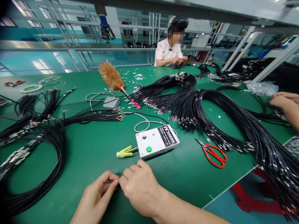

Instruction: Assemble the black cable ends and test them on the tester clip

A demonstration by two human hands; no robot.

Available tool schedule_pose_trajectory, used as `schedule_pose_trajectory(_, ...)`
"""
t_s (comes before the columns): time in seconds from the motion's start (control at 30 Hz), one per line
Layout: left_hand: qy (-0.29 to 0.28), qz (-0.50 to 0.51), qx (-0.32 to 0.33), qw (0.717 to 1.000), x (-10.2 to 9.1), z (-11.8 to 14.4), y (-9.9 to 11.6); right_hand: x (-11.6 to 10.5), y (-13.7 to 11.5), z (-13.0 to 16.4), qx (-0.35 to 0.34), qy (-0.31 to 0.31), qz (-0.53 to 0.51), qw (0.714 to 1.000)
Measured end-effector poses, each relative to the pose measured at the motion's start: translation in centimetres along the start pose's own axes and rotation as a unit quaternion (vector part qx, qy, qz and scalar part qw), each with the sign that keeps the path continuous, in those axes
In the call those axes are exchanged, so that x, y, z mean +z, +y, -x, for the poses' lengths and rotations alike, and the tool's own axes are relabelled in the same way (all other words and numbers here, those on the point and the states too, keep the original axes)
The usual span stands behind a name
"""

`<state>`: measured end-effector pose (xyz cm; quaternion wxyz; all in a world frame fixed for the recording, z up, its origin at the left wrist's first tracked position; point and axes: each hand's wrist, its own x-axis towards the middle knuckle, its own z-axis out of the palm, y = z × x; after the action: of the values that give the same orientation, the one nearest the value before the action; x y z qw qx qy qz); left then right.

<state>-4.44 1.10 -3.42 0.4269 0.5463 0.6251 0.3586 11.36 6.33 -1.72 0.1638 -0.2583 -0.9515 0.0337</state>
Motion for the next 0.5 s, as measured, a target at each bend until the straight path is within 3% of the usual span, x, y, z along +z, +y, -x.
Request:
schedule_pose_trajectory(0.1, 0.015, 0.006, 0.012, 1.000, -0.7, -0.1, -0.1, -1.0, 0.9, -0.5, -0.010, 0.013, 0.002, 1.000)
schedule_pose_trajectory(0.27, 0.068, 0.045, -0.047, 0.996, -2.4, -1.8, -0.2, -2.6, 3.4, -3.7, 0.065, -0.035, 0.069, 0.995)
schedule_pose_trajectory(0.5, 0.095, 0.086, -0.060, 0.990, -3.5, -4.2, 0.1, -0.9, 5.0, -7.0, 0.043, -0.111, 0.110, 0.987)
